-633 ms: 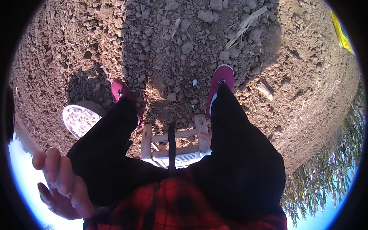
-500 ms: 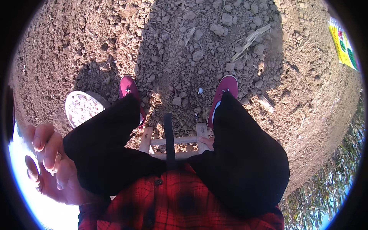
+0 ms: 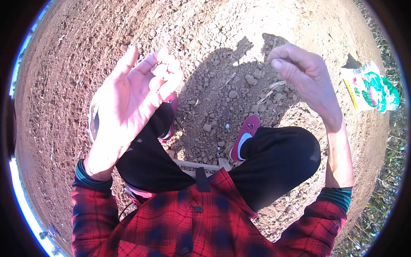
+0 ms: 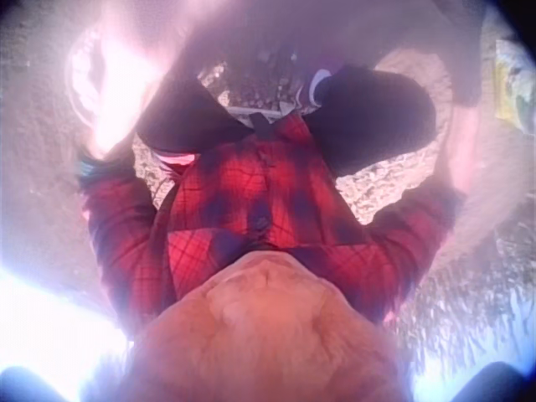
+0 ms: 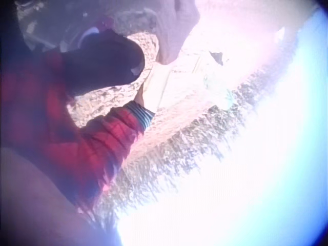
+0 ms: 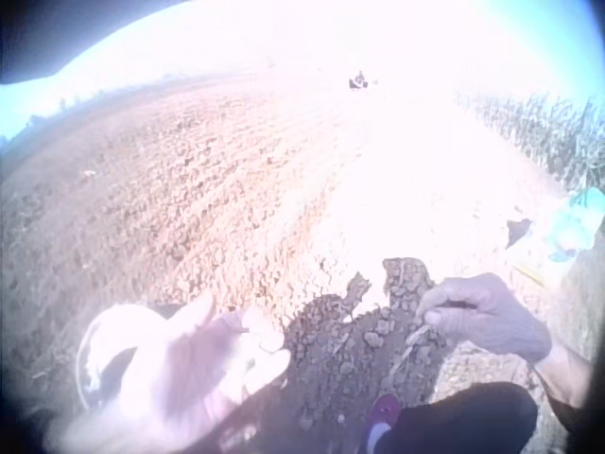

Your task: The person sits on a small stool in a tilled garden bed and plants garlic cloves by hand. They take cloves from a metal tray, place them into the soil at regular intervals, and occasionally cover them with soil.

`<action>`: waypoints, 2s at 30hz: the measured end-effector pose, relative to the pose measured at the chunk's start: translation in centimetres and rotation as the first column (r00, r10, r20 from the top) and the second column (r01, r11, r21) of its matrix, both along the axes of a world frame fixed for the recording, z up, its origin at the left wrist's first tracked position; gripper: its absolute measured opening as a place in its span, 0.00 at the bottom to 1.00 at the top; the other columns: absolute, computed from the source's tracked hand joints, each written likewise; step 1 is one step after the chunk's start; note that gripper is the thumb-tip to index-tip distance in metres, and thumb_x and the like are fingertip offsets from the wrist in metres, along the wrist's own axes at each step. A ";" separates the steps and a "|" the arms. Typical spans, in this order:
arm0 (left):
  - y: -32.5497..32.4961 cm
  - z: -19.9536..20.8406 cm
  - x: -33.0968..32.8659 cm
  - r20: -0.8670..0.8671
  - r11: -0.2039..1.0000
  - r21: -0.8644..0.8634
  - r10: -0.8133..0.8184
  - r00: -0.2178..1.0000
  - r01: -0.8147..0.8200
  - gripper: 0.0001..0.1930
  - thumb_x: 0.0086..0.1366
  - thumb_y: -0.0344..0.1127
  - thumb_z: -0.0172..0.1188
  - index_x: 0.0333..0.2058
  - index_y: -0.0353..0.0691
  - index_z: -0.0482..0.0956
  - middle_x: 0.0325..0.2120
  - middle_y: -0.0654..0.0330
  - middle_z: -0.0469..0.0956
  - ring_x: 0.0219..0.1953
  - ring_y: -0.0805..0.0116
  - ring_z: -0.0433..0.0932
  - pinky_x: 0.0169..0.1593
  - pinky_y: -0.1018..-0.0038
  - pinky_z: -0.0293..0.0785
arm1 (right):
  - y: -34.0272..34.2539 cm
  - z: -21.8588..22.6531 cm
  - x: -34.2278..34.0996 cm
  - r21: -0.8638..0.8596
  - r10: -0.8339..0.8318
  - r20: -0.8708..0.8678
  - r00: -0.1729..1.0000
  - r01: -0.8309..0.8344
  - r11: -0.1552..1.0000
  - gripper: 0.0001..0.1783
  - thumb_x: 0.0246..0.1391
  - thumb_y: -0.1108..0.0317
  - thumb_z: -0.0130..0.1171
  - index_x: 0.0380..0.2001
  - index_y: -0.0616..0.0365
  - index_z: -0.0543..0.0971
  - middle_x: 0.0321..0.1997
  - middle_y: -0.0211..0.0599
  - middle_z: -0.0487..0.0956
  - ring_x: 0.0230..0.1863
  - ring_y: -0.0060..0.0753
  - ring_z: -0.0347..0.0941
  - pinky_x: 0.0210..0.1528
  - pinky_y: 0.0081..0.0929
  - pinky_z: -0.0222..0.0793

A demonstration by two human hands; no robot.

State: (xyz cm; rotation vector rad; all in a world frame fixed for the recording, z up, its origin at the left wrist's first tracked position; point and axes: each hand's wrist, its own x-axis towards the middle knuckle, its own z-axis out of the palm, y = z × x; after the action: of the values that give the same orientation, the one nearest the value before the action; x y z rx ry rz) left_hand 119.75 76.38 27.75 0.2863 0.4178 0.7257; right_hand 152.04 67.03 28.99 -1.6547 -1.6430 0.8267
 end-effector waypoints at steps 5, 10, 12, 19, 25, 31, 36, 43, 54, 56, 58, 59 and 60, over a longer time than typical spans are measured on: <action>1.4 1.4 -0.8 0.060 0.991 0.118 -0.072 0.996 0.065 0.24 0.71 0.50 0.46 0.43 0.28 0.68 0.34 0.54 0.72 0.39 0.65 0.75 0.48 0.69 0.77 | 5.5 3.5 -13.2 0.432 0.404 0.368 0.838 -0.539 0.724 0.09 0.52 0.71 0.59 0.38 0.58 0.78 0.30 0.36 0.75 0.25 0.37 0.74 0.27 0.28 0.68; 5.3 2.4 -1.2 -0.168 0.949 0.278 -0.102 0.981 0.146 0.24 0.73 0.48 0.41 0.44 0.26 0.68 0.37 0.53 0.74 0.33 0.71 0.76 0.40 0.75 0.77 | 10.8 2.0 -17.2 0.465 0.310 0.554 0.773 -0.596 0.655 0.10 0.51 0.72 0.58 0.38 0.59 0.77 0.38 0.39 0.77 0.30 0.46 0.76 0.29 0.34 0.72; 7.4 1.3 -1.0 -0.339 0.883 0.448 0.021 0.941 0.142 0.25 0.71 0.52 0.45 0.47 0.29 0.67 0.37 0.54 0.75 0.41 0.67 0.77 0.50 0.71 0.78 | 12.7 1.7 -17.2 0.299 0.291 0.707 0.645 -0.645 0.703 0.10 0.51 0.71 0.58 0.38 0.60 0.77 0.40 0.40 0.77 0.31 0.46 0.76 0.29 0.34 0.71; 14.8 -10.8 0.4 -0.321 0.948 0.234 -0.135 0.937 0.217 0.19 0.71 0.46 0.45 0.42 0.32 0.70 0.38 0.53 0.76 0.33 0.67 0.78 0.36 0.74 0.79 | 17.1 -9.0 -14.4 0.377 0.320 0.370 0.872 -0.456 0.806 0.06 0.51 0.73 0.60 0.35 0.58 0.76 0.24 0.36 0.76 0.21 0.25 0.71 0.23 0.23 0.64; 14.6 -27.4 -0.1 -0.209 0.980 -0.052 -0.201 0.957 0.194 0.21 0.71 0.47 0.47 0.43 0.30 0.70 0.37 0.52 0.76 0.41 0.57 0.79 0.50 0.63 0.78 | 10.3 -28.7 -14.6 -0.459 -0.255 -0.034 0.966 0.212 0.863 0.09 0.45 0.68 0.62 0.26 0.63 0.76 0.18 0.33 0.76 0.20 0.20 0.70 0.25 0.22 0.68; 9.8 -34.8 -1.8 -0.282 0.915 -0.317 -0.341 0.897 0.248 0.26 0.71 0.50 0.45 0.42 0.26 0.73 0.35 0.50 0.76 0.41 0.59 0.79 0.51 0.63 0.78 | 5.7 -39.2 -18.5 -0.363 -0.049 0.218 0.975 0.128 0.923 0.08 0.47 0.70 0.57 0.28 0.63 0.72 0.27 0.53 0.78 0.27 0.55 0.76 0.32 0.46 0.72; 8.1 -37.0 -4.0 -0.193 0.916 -0.387 -0.193 0.962 0.106 0.25 0.72 0.50 0.44 0.44 0.27 0.72 0.40 0.49 0.75 0.44 0.57 0.77 0.52 0.60 0.76 | 5.8 -42.0 -19.4 -0.227 0.011 0.427 0.904 0.095 0.969 0.08 0.49 0.68 0.56 0.27 0.61 0.70 0.26 0.51 0.77 0.27 0.58 0.75 0.30 0.49 0.71; 6.8 -38.1 -5.2 -0.123 0.939 -0.336 -0.117 0.985 0.070 0.29 0.73 0.50 0.38 0.53 0.24 0.67 0.50 0.45 0.72 0.51 0.56 0.75 0.58 0.60 0.70 | 7.9 -42.4 -19.8 -0.360 0.133 0.542 0.830 0.086 0.929 0.06 0.48 0.69 0.55 0.28 0.60 0.73 0.26 0.52 0.78 0.30 0.55 0.77 0.32 0.48 0.74; 6.0 -38.6 -4.0 -0.059 0.929 -0.326 -0.205 0.977 0.175 0.31 0.72 0.57 0.36 0.56 0.32 0.64 0.51 0.54 0.71 0.53 0.64 0.71 0.59 0.67 0.65 | 11.9 -33.8 -22.1 -0.125 0.069 0.225 0.972 -0.042 0.991 0.06 0.55 0.69 0.53 0.34 0.53 0.79 0.35 0.39 0.76 0.32 0.45 0.76 0.35 0.37 0.73; 5.9 -38.2 -4.1 -0.070 0.896 -0.359 -0.304 0.950 0.260 0.31 0.69 0.60 0.42 0.52 0.34 0.67 0.50 0.55 0.71 0.53 0.66 0.71 0.60 0.69 0.65 | 11.7 -34.5 -22.3 -0.191 0.080 0.215 0.973 -0.039 0.981 0.08 0.54 0.70 0.53 0.37 0.52 0.79 0.37 0.40 0.75 0.34 0.45 0.75 0.37 0.38 0.72; 5.7 -37.8 -4.0 -0.087 0.914 -0.331 -0.279 0.956 0.236 0.30 0.70 0.59 0.41 0.52 0.34 0.67 0.50 0.55 0.71 0.53 0.66 0.71 0.59 0.69 0.65 | 11.5 -35.1 -21.8 -0.261 0.050 0.098 0.994 -0.023 0.965 0.11 0.53 0.70 0.54 0.40 0.49 0.78 0.37 0.43 0.73 0.38 0.50 0.75 0.41 0.40 0.73; 5.7 -37.7 -4.0 -0.109 0.919 -0.328 -0.266 0.958 0.218 0.30 0.70 0.58 0.41 0.52 0.34 0.67 0.50 0.55 0.71 0.54 0.66 0.71 0.59 0.69 0.65 | 11.3 -35.3 -21.5 -0.211 0.052 0.066 0.996 -0.037 0.977 0.11 0.53 0.70 0.54 0.40 0.49 0.78 0.38 0.43 0.73 0.37 0.50 0.75 0.41 0.40 0.72; 5.7 -37.6 -3.9 -0.124 0.917 -0.338 -0.264 0.956 0.210 0.31 0.70 0.58 0.41 0.53 0.33 0.66 0.51 0.54 0.70 0.54 0.66 0.70 0.59 0.69 0.65 | 11.1 -35.6 -21.2 -0.220 0.052 0.052 0.997 -0.039 0.975 0.11 0.52 0.70 0.54 0.41 0.50 0.78 0.38 0.43 0.73 0.37 0.50 0.75 0.42 0.40 0.72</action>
State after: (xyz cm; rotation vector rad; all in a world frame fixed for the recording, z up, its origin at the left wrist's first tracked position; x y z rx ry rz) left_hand 115.81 82.11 -9.87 0.0858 0.6416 0.3853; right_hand 130.82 78.16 -6.56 -1.8105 -1.6842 1.0233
